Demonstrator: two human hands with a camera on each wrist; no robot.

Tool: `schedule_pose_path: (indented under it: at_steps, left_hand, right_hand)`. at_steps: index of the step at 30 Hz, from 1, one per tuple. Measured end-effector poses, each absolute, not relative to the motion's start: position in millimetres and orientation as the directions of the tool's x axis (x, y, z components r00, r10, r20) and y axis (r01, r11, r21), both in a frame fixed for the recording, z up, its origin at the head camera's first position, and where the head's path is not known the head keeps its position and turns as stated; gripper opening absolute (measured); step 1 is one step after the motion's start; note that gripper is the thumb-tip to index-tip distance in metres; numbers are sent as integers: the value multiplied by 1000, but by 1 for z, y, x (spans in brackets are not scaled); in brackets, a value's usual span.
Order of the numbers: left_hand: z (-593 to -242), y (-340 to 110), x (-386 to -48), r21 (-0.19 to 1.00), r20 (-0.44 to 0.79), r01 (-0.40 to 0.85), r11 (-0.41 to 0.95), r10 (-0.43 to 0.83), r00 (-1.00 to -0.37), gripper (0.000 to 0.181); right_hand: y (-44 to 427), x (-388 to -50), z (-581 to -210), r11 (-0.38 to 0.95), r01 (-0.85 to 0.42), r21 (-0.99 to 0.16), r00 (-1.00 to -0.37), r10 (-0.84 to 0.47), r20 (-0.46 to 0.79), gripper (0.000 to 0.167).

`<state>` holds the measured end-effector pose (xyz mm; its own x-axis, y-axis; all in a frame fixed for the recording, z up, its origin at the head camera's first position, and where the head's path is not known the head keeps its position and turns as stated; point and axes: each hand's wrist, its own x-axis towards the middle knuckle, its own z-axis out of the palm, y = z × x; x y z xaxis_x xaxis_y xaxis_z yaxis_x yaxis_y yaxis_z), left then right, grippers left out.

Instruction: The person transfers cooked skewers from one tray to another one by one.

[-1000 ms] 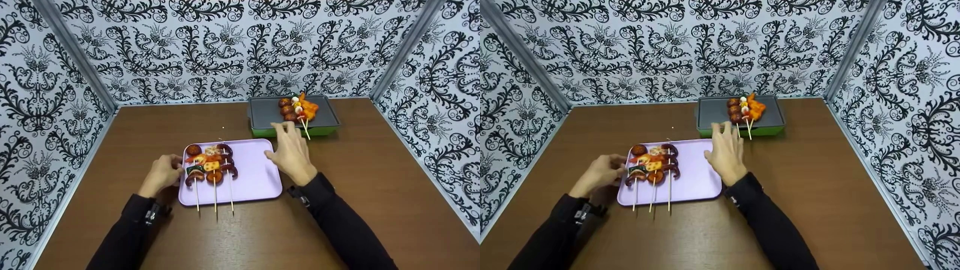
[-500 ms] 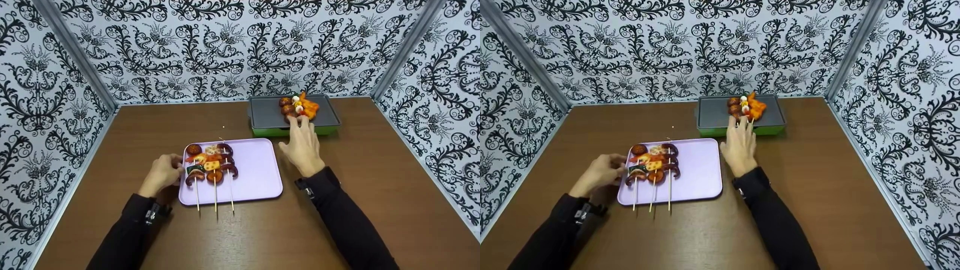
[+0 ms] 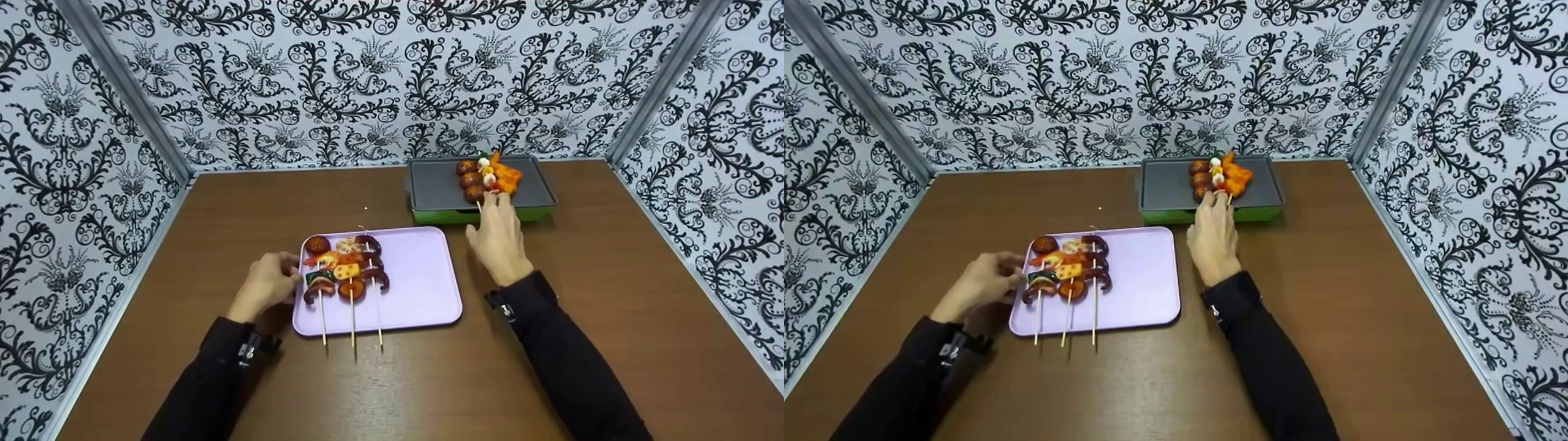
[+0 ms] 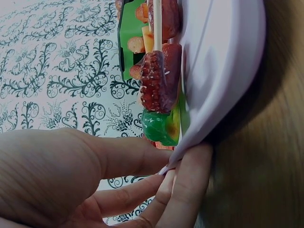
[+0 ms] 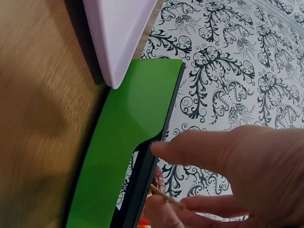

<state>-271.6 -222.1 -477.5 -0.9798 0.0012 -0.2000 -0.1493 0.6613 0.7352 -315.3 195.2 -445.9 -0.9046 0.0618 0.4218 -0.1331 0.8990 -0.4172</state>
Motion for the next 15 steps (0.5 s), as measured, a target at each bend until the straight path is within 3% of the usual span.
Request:
schedule_pose_path:
  at_steps: [9, 15]
  left_hand:
    - [-477, -222, -272, 743, -186, -146, 654, -8, -983, 43]
    - [-477, -221, -271, 739, -193, -150, 657, -7, -981, 44]
  right_hand:
    - [198, -317, -446, 892, -144, -428, -891, 71, 448, 34]
    - [198, -316, -443, 864, -152, -480, -910, 67, 408, 22]
